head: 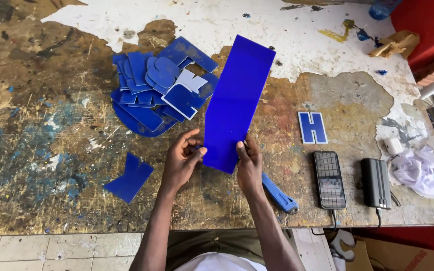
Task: Cutting out acrylic letters from a blue sheet using a utility knife
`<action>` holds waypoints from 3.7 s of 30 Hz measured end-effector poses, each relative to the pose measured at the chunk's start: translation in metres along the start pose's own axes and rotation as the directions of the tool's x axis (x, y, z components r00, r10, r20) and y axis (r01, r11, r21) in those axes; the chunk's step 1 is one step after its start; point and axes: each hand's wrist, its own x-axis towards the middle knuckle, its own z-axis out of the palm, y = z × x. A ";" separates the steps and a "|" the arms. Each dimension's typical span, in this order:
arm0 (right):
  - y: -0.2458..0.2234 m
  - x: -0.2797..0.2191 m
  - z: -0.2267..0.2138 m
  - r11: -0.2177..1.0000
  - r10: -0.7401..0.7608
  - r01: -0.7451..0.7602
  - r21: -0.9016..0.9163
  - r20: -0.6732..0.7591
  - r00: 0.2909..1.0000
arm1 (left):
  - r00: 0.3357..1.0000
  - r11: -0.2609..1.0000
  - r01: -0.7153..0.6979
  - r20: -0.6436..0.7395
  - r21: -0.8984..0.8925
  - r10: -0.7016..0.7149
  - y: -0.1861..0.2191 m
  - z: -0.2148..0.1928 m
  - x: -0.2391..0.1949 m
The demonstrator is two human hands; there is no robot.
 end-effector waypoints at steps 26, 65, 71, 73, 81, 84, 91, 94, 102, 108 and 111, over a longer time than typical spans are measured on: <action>0.014 0.056 0.033 0.988 0.148 -0.151 0.024 0.093 0.985 | 0.949 0.966 -0.053 -0.314 -0.252 -0.030 -0.010 -0.024 0.000; 0.049 -0.032 0.004 0.950 0.203 -0.256 0.179 0.271 0.941 | 0.964 0.440 0.153 -0.232 0.885 0.132 0.032 -0.092 -0.070; -0.008 0.022 -0.063 0.997 0.071 -0.076 -0.002 0.375 0.924 | 0.984 0.710 0.119 -0.176 0.695 0.007 0.058 -0.056 -0.059; -0.037 0.060 -0.109 0.990 -0.142 0.133 0.056 0.231 0.963 | 0.985 0.751 0.142 -0.169 0.644 -0.041 0.045 -0.045 -0.052; -0.031 0.022 -0.116 0.992 0.046 -0.035 0.123 -0.083 0.996 | 0.924 0.682 -0.379 0.215 0.625 0.316 0.028 0.055 -0.033; -0.051 -0.017 -0.109 0.890 0.050 -0.053 -0.453 -0.017 0.999 | 0.894 0.585 -0.439 0.269 0.681 0.357 -0.010 0.069 -0.026; -0.013 -0.058 -0.139 0.189 0.027 0.104 -0.976 0.111 0.993 | 0.895 0.510 -0.430 0.277 0.745 0.351 -0.032 0.074 -0.026; -0.004 -0.057 -0.143 0.303 -0.005 0.072 -0.950 0.073 0.997 | 0.895 0.505 -0.440 0.315 0.743 0.317 -0.035 0.080 -0.033; -0.031 -0.063 -0.140 0.399 -0.082 0.198 -0.895 0.181 0.980 | 0.715 0.738 -0.455 0.699 0.498 -0.031 -0.010 0.086 -0.007; -0.023 -0.079 -0.144 0.181 -0.105 0.448 -0.875 0.436 0.894 | 0.691 0.537 -0.681 0.679 0.498 0.247 -0.056 0.075 0.008; -0.025 -0.080 -0.137 0.154 -0.123 0.507 -0.848 0.493 0.861 | 0.688 0.599 -0.682 0.646 0.419 0.331 -0.055 0.069 0.002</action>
